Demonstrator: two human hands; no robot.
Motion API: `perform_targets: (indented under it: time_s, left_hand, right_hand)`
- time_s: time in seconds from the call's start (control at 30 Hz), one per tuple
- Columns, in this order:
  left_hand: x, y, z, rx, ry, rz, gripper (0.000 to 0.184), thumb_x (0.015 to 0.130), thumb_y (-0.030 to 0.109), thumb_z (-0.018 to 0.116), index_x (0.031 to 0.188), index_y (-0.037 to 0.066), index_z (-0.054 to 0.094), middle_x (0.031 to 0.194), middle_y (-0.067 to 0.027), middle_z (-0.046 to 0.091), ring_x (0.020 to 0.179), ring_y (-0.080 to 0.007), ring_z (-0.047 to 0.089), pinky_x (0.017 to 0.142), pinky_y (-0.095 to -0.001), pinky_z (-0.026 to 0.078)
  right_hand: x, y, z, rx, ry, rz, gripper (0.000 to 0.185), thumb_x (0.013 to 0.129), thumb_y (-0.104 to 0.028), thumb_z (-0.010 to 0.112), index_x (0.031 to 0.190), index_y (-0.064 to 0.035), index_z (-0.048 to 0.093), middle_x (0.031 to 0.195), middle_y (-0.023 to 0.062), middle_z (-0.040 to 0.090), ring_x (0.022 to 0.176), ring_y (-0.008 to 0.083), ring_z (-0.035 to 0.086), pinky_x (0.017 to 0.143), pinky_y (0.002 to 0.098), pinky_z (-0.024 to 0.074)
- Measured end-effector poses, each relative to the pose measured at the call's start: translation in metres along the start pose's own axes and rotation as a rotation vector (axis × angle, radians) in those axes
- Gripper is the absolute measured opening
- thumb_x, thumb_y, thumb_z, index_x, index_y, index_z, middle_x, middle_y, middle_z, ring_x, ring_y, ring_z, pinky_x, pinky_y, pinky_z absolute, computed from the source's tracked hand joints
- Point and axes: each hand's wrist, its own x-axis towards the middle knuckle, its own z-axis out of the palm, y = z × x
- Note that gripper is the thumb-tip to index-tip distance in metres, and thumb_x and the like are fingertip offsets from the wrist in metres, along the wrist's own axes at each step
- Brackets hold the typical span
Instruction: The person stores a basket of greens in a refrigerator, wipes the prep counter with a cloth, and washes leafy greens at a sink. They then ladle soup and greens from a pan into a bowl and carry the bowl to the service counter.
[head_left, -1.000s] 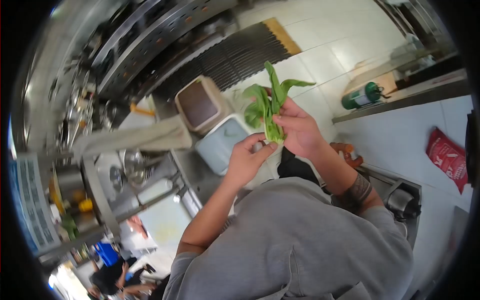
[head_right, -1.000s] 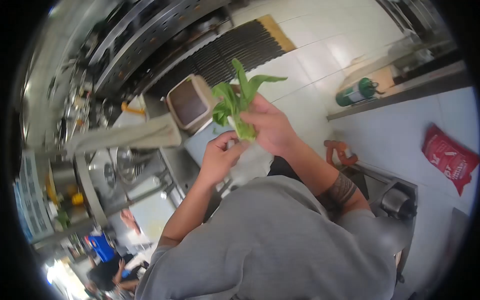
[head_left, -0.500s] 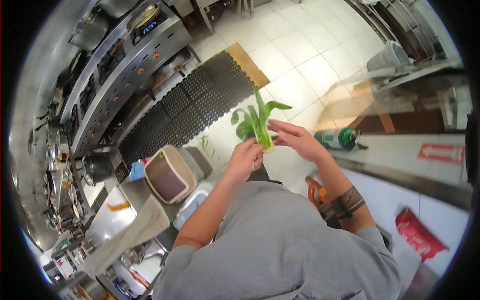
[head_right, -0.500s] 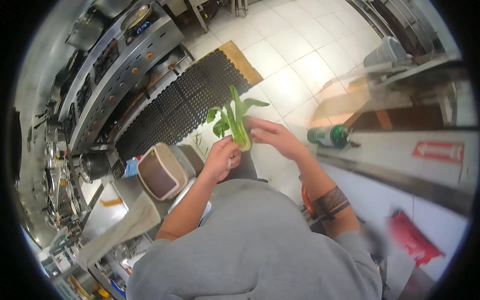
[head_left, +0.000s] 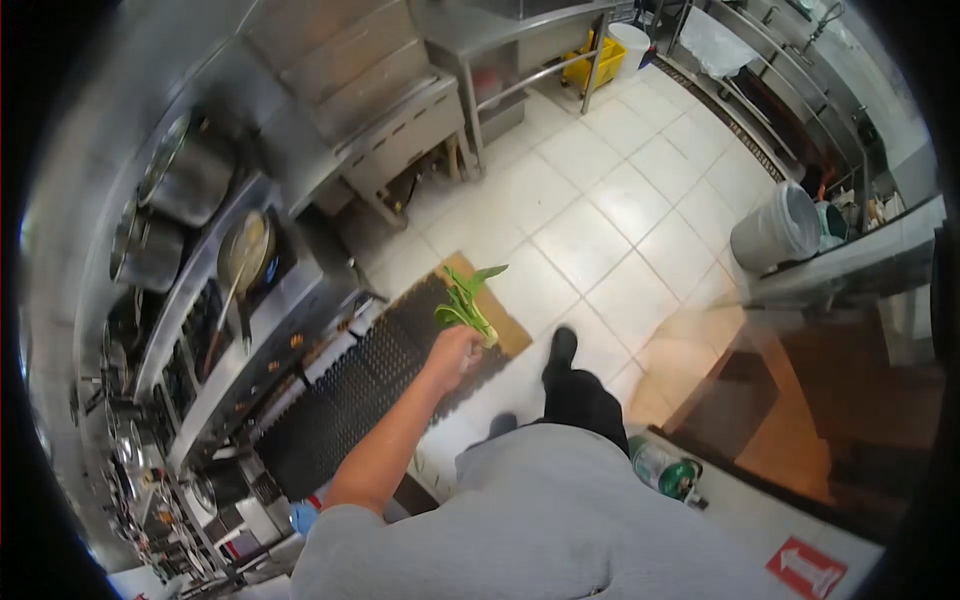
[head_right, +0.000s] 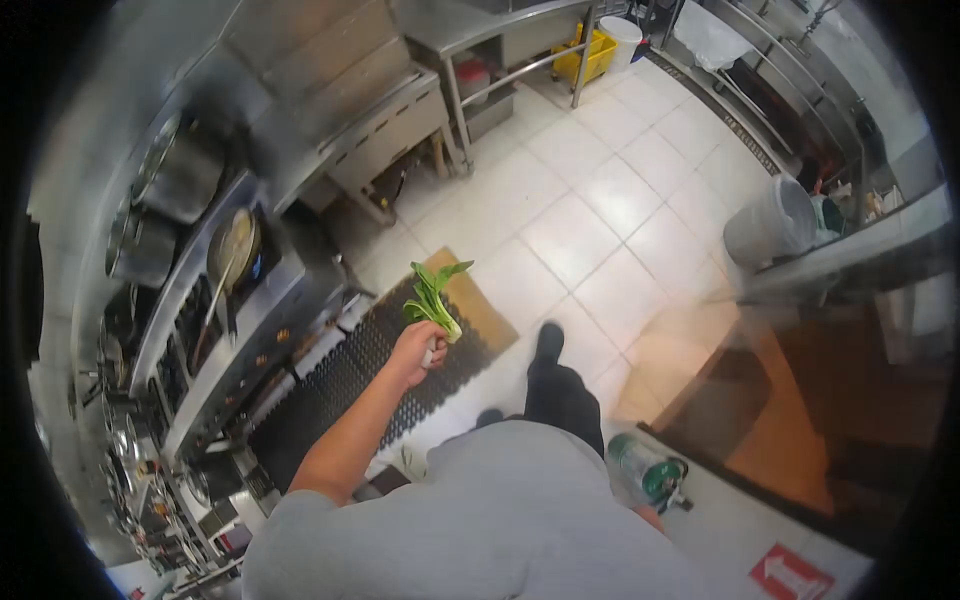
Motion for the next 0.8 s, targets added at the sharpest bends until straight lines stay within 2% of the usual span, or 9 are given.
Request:
perform_targets:
  time_s: [0.2, 0.3, 0.33, 0.37, 0.43, 0.5, 0.57, 0.67, 0.8]
  left_hand:
    - [0.160, 0.124, 0.069, -0.170, 0.008, 0.002, 0.009, 0.091, 0.013, 0.059, 0.083, 0.008, 0.056, 0.067, -0.0042, 0.055, 0.047, -0.0150, 0.048, 0.040, -0.0304, 0.034]
    - [0.202, 0.168, 0.093, -0.232, 0.016, 0.011, 0.011, 0.089, 0.013, 0.056, 0.087, 0.003, 0.055, 0.070, -0.0089, 0.057, 0.047, -0.0150, 0.046, 0.040, -0.0280, 0.032]
    - [0.206, 0.185, 0.105, -0.216, 0.025, 0.022, 0.012, 0.089, 0.013, 0.056, 0.087, 0.002, 0.056, 0.070, -0.0092, 0.057, 0.046, -0.0149, 0.046, 0.040, -0.0280, 0.032]
    - [0.213, 0.205, 0.112, -0.148, 0.018, 0.034, 0.012, 0.088, 0.012, 0.055, 0.089, 0.001, 0.059, 0.071, -0.0101, 0.059, 0.046, -0.0149, 0.046, 0.040, -0.0280, 0.032]
    - [0.237, 0.232, 0.115, -0.175, 0.040, 0.061, 0.012, 0.089, 0.012, 0.055, 0.090, 0.000, 0.059, 0.072, -0.0101, 0.059, 0.047, -0.0148, 0.046, 0.040, -0.0281, 0.032]
    - [0.270, 0.257, 0.120, -0.201, 0.061, 0.086, 0.012, 0.089, 0.011, 0.055, 0.092, 0.000, 0.059, 0.072, -0.0101, 0.059, 0.048, -0.0148, 0.047, 0.040, -0.0281, 0.032]
    - [0.315, 0.287, 0.126, -0.286, 0.198, 0.127, 0.012, 0.090, 0.012, 0.060, 0.094, 0.001, 0.063, 0.073, -0.0077, 0.059, 0.049, -0.0147, 0.049, 0.044, -0.0304, 0.035]
    - [0.409, 0.337, 0.127, -0.313, 0.184, 0.170, 0.015, 0.090, 0.010, 0.061, 0.101, 0.000, 0.064, 0.080, -0.0084, 0.061, 0.053, -0.0145, 0.051, 0.045, -0.0301, 0.035]
    - [0.534, 0.446, 0.155, -0.309, 0.057, 0.244, 0.014, 0.091, 0.012, 0.063, 0.100, 0.000, 0.066, 0.076, -0.0073, 0.060, 0.054, -0.0145, 0.049, 0.048, -0.0299, 0.035]
  right_hand:
    - [0.155, -0.191, -0.177, -0.137, 0.099, -0.086, 0.035, 0.094, -0.035, 0.060, 0.093, -0.0024, 0.072, 0.099, 0.0173, 0.071, 0.094, 0.0350, 0.067, 0.080, 0.0472, 0.0522]
    - [0.262, -0.368, -0.336, -0.540, 0.360, -0.288, 0.043, 0.095, -0.040, 0.058, 0.098, 0.0001, 0.073, 0.106, 0.0196, 0.074, 0.103, 0.0377, 0.069, 0.089, 0.0491, 0.0536]
    - [0.260, -0.458, -0.386, -0.753, 0.590, -0.421, 0.041, 0.096, -0.038, 0.057, 0.097, 0.0001, 0.072, 0.106, 0.0219, 0.073, 0.103, 0.0397, 0.068, 0.091, 0.0502, 0.0531]
    - [0.233, -0.551, -0.437, -0.733, 0.670, -0.501, 0.049, 0.103, -0.041, 0.045, 0.099, -0.0003, 0.072, 0.112, 0.0238, 0.070, 0.110, 0.0397, 0.065, 0.095, 0.0509, 0.0517]
    - [0.224, -0.707, -0.527, -0.585, 0.858, -0.681, 0.036, 0.095, -0.036, 0.060, 0.101, -0.0027, 0.071, 0.103, 0.0229, 0.072, 0.100, 0.0435, 0.067, 0.089, 0.0508, 0.0539]
    - [0.202, -0.852, -0.594, -0.522, 0.923, -0.851, 0.034, 0.094, -0.034, 0.063, 0.104, -0.0027, 0.072, 0.099, 0.0227, 0.073, 0.098, 0.0414, 0.069, 0.086, 0.0470, 0.0552]
    - [0.164, -0.979, -0.633, -0.360, 0.835, -0.934, 0.034, 0.094, -0.030, 0.066, 0.110, -0.0004, 0.072, 0.101, 0.0215, 0.074, 0.097, 0.0379, 0.070, 0.087, 0.0415, 0.0552]
    - [0.134, -1.120, -0.671, -0.430, 0.763, -1.073, 0.034, 0.095, -0.027, 0.062, 0.113, 0.0003, 0.070, 0.110, 0.0241, 0.072, 0.107, 0.0404, 0.068, 0.095, 0.0452, 0.0532]
    - [0.139, -1.246, -0.721, -0.487, 0.793, -1.067, 0.031, 0.094, -0.022, 0.062, 0.114, 0.0001, 0.069, 0.112, 0.0241, 0.071, 0.109, 0.0400, 0.067, 0.096, 0.0455, 0.0523]
